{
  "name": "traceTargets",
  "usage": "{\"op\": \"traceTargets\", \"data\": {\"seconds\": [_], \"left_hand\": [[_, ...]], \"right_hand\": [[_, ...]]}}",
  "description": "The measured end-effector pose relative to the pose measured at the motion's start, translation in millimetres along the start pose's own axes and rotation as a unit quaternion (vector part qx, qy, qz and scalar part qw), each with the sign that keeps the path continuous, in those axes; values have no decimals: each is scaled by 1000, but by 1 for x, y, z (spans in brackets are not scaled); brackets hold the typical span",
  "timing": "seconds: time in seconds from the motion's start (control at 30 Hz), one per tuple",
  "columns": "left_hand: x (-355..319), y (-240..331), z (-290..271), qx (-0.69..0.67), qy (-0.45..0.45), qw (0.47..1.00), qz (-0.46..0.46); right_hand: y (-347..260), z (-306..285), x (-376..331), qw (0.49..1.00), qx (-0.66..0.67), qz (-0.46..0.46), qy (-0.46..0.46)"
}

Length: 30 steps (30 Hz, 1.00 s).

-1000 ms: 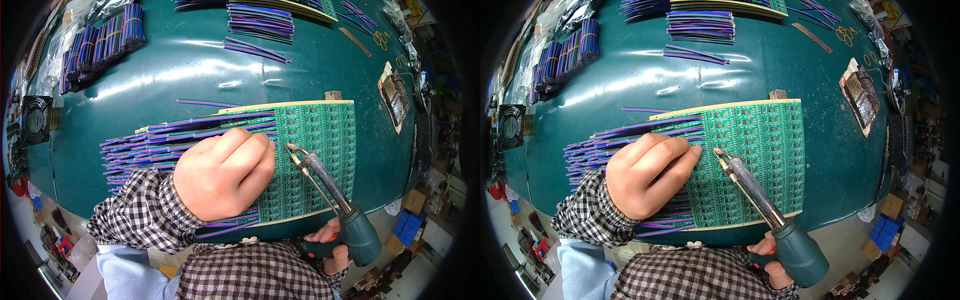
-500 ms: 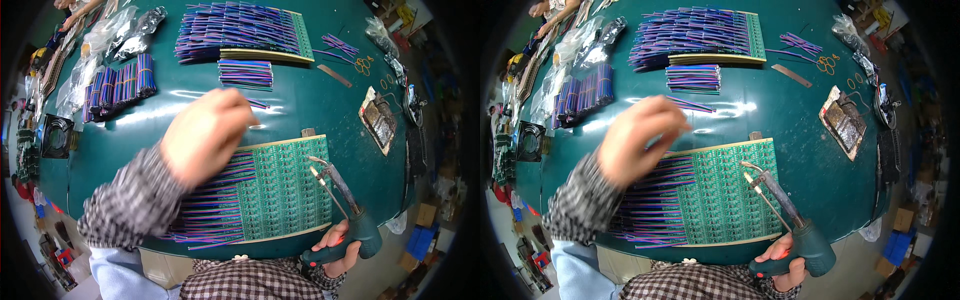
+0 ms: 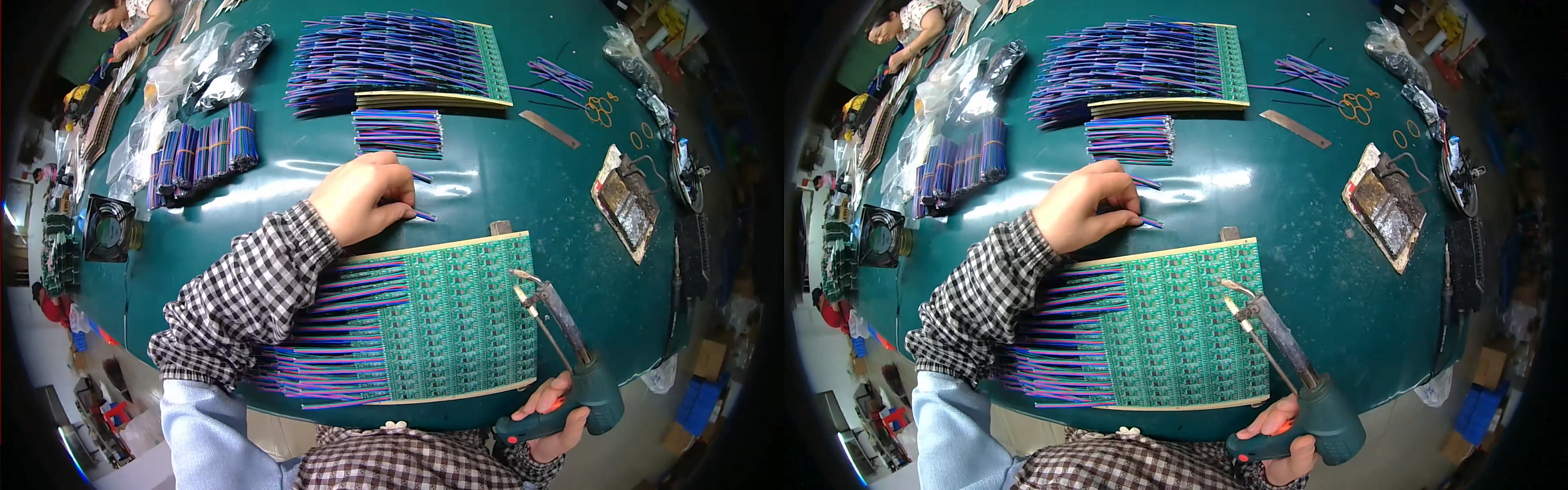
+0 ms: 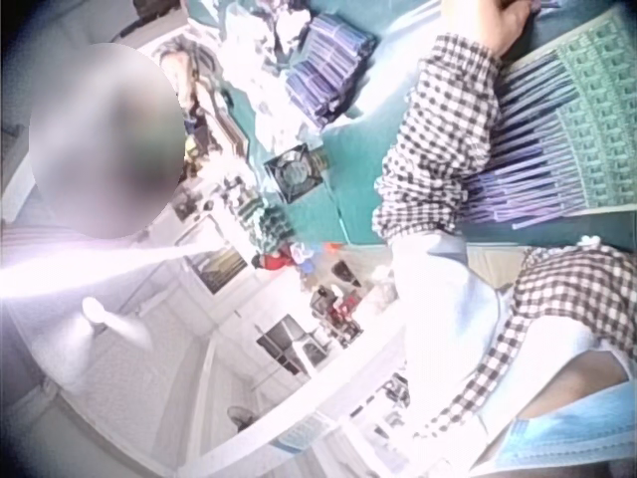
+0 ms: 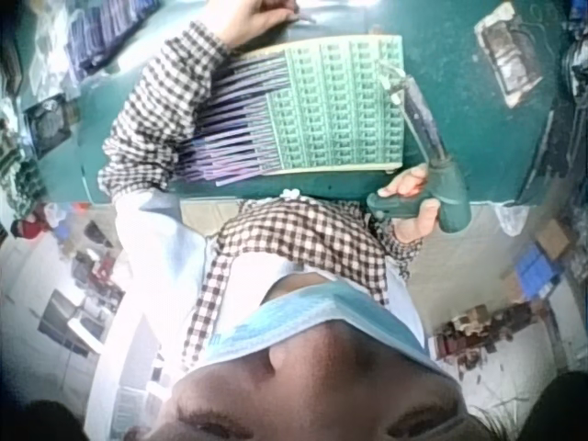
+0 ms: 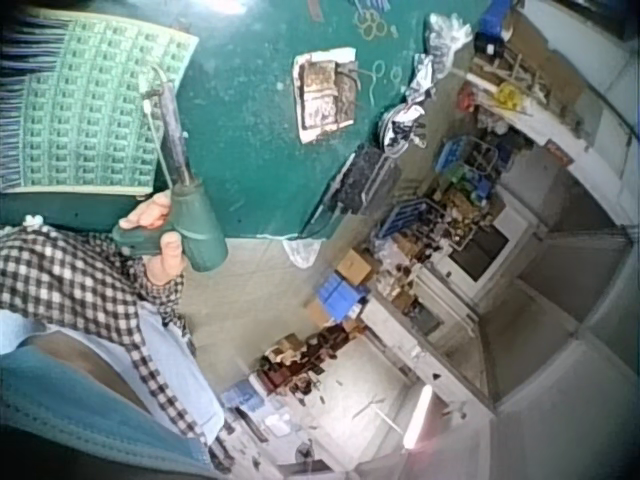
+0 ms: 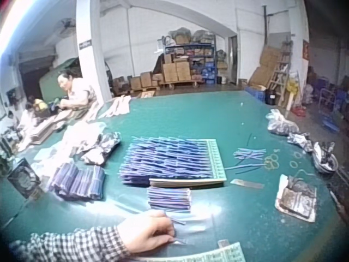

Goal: The person repeatedly takes ribbon cables by hand, places them onto a circuit board panel, and solders them onto the board using a soldering iron.

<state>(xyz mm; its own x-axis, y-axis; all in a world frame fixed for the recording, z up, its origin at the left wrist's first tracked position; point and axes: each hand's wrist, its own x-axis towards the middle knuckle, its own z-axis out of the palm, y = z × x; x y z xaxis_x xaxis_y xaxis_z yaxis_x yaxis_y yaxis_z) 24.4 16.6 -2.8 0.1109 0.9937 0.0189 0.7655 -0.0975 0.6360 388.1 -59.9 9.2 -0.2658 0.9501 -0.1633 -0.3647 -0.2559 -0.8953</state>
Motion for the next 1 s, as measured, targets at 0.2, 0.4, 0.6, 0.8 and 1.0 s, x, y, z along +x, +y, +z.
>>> {"op": "traceTargets", "data": {"seconds": [0.2, 0.4, 0.6, 0.8, 1.0], "left_hand": [[-6, 1, 2, 30, 62, 997, 41], [-10, 4, 2, 11, 97, 995, 35], [-17, -2, -3, 21, 136, 989, 55], [-52, 41, -36, 37, 202, 974, 93], [-109, 81, 4, 25, 139, 985, 98]], "right_hand": [[2, 2, -3, 1000, -13, -1, -4], [2, 7, -6, 1000, -28, -11, -9], [0, 17, -10, 999, -37, -7, -39], [0, 18, -14, 998, -47, -15, -30], [3, 26, -19, 996, -79, 17, -31]]}}
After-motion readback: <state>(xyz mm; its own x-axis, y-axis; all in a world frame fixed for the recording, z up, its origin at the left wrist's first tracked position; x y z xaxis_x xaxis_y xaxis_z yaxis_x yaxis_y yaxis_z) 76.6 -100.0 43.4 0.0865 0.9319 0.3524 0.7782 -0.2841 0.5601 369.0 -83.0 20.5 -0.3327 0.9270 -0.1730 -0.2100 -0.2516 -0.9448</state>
